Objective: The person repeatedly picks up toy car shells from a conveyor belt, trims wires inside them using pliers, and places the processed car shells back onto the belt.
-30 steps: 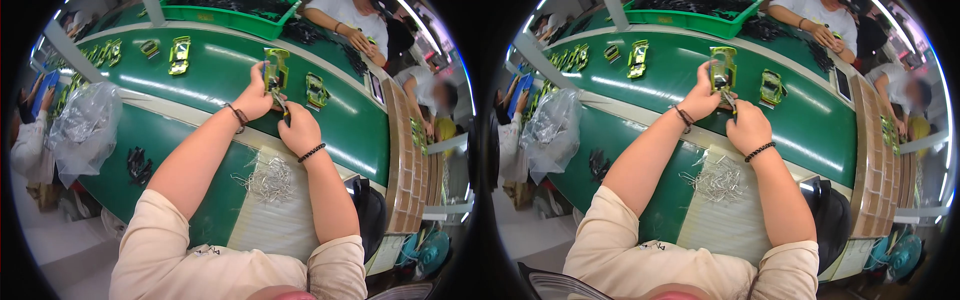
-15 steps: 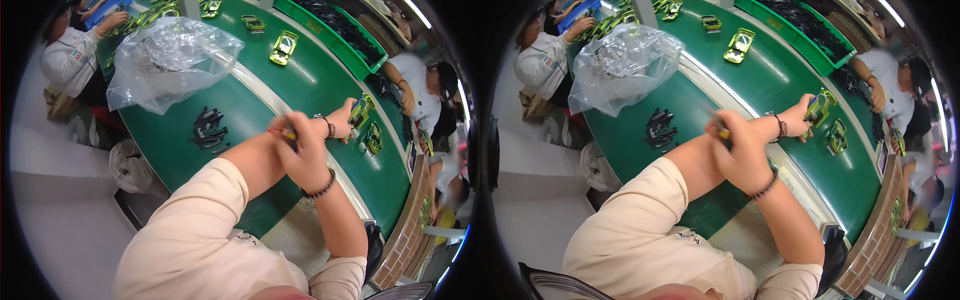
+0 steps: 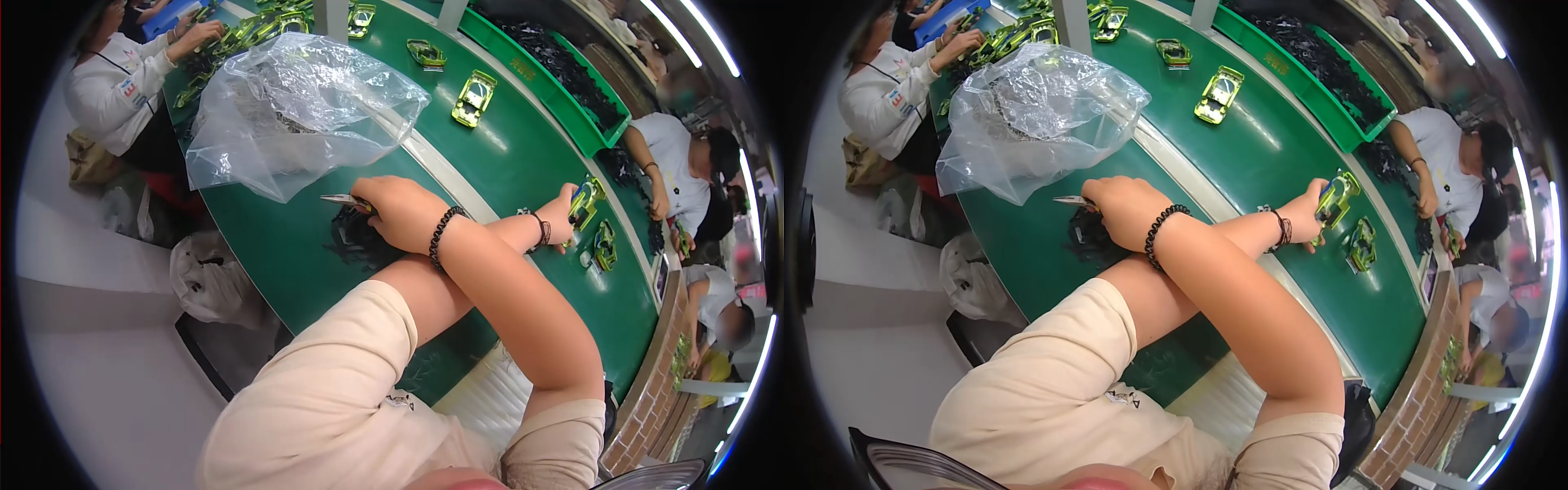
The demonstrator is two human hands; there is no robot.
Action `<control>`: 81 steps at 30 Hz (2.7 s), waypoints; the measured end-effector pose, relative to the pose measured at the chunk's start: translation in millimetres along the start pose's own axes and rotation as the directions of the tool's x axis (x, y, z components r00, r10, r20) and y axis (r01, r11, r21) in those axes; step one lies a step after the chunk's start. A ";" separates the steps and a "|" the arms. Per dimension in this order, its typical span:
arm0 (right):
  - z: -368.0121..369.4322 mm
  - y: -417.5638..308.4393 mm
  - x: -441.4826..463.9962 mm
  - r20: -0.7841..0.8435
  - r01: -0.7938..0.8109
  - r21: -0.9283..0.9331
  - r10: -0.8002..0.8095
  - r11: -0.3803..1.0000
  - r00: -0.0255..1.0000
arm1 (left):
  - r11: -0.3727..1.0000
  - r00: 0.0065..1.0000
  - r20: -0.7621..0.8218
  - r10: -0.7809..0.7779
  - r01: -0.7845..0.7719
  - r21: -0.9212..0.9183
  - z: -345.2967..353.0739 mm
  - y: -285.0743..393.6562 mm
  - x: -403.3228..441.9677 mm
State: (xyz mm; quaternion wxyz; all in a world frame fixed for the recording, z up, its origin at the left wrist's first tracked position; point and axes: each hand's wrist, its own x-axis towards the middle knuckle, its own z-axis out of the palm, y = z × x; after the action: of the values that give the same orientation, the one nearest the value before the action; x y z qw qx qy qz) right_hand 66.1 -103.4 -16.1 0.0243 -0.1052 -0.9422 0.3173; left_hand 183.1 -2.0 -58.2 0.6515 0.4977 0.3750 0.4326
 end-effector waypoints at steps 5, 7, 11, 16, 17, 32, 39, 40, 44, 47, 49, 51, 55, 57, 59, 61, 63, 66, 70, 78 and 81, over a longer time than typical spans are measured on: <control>4.9 4.7 -0.3 0.000 -0.044 0.062 0.044 0.997 0.999 | 1.000 0.999 -0.032 -0.006 0.005 -0.023 -0.5 -2.3 -0.7; -0.7 3.5 -5.9 -0.020 -0.076 0.142 0.080 0.987 0.997 | 0.999 0.999 -0.052 -0.014 0.012 -0.032 -0.7 -1.7 0.7; -9.8 0.9 -15.2 -0.043 -0.083 0.192 0.093 0.978 0.995 | 1.000 0.997 -0.079 -0.006 0.004 -0.029 0.1 -4.3 6.2; -27.0 1.9 -45.7 -0.214 0.020 0.302 0.047 0.953 0.976 | 0.998 0.993 -0.121 0.016 -0.023 -0.052 1.0 -5.0 8.1; -37.3 -1.3 -62.0 -0.265 0.039 0.310 0.047 0.950 0.963 | 0.996 0.992 -0.126 0.028 -0.038 -0.083 -0.4 -6.7 6.3; -49.3 100.2 -286.1 -0.637 0.279 0.768 0.733 0.576 0.238 | 0.914 0.980 0.179 0.085 -0.005 -0.405 0.1 9.4 -13.5; -40.6 111.5 -279.8 -0.733 0.066 0.663 0.629 0.745 0.260 | 0.889 0.912 0.356 0.202 -0.019 -0.458 2.4 6.6 -17.2; -39.9 111.0 -279.3 -0.733 0.056 0.660 0.627 0.749 0.263 | 0.897 0.914 0.357 0.194 -0.018 -0.441 1.9 5.8 -16.8; -43.2 106.5 -282.3 -0.730 0.037 0.654 0.617 0.756 0.292 | 0.919 0.920 0.346 0.183 -0.035 -0.392 3.1 1.2 -14.2; -44.0 103.5 -281.1 -0.723 0.079 0.668 0.619 0.740 0.308 | 0.926 0.918 0.357 0.172 -0.027 -0.378 4.1 3.5 -16.9; -44.9 100.3 -280.3 -0.711 0.097 0.684 0.630 0.723 0.313 | 0.930 0.915 0.370 0.162 -0.016 -0.366 4.7 4.5 -17.9; -45.4 97.2 -281.0 -0.694 0.100 0.703 0.648 0.704 0.315 | 0.939 0.912 0.383 0.149 -0.008 -0.345 4.3 4.5 -17.0; -43.0 109.3 -284.3 -0.703 0.120 0.700 0.649 0.704 0.290 | 0.940 0.918 0.369 0.142 -0.008 -0.340 5.3 2.4 -16.3; -42.3 110.5 -284.6 -0.719 0.140 0.689 0.648 0.711 0.250 | 0.939 0.925 0.349 0.153 -0.025 -0.344 6.2 3.5 -17.2; -45.1 109.4 -285.5 -0.724 0.118 0.684 0.652 0.719 0.224 | 0.928 0.921 0.350 0.168 -0.028 -0.371 4.5 3.6 -15.3; -45.4 107.8 -285.7 -0.723 0.139 0.688 0.659 0.712 0.207 | 0.923 0.925 0.341 0.170 -0.028 -0.383 4.0 4.0 -15.2; -44.8 107.0 -285.1 -0.718 0.138 0.694 0.664 0.707 0.209 | 0.926 0.934 0.321 0.157 -0.027 -0.376 4.1 5.3 -15.8; -44.8 108.5 -285.1 -0.697 0.155 0.716 0.685 0.681 0.214 | 0.917 0.936 0.317 0.152 -0.014 -0.399 3.5 2.1 -13.8; -43.6 109.1 -284.9 -0.605 0.282 0.790 0.769 0.545 0.207 | 0.937 0.943 0.272 0.193 -0.096 -0.335 6.7 2.4 -14.5; -45.1 107.4 -292.7 -0.290 0.352 0.916 0.923 0.191 0.255 | 0.990 0.950 0.277 0.140 -0.135 -0.037 10.2 -0.8 -14.0; -45.0 108.3 -293.4 -0.299 0.299 0.926 0.930 0.229 0.214 | 0.974 0.945 0.234 0.226 -0.213 -0.080 17.9 -10.5 -14.8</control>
State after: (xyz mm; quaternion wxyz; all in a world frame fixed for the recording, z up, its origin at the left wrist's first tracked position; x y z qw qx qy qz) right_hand 377.5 -55.3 -39.3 0.5060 -0.4915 -0.3007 0.6419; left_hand 196.4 -23.1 -63.5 0.6532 0.5676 0.2233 0.4487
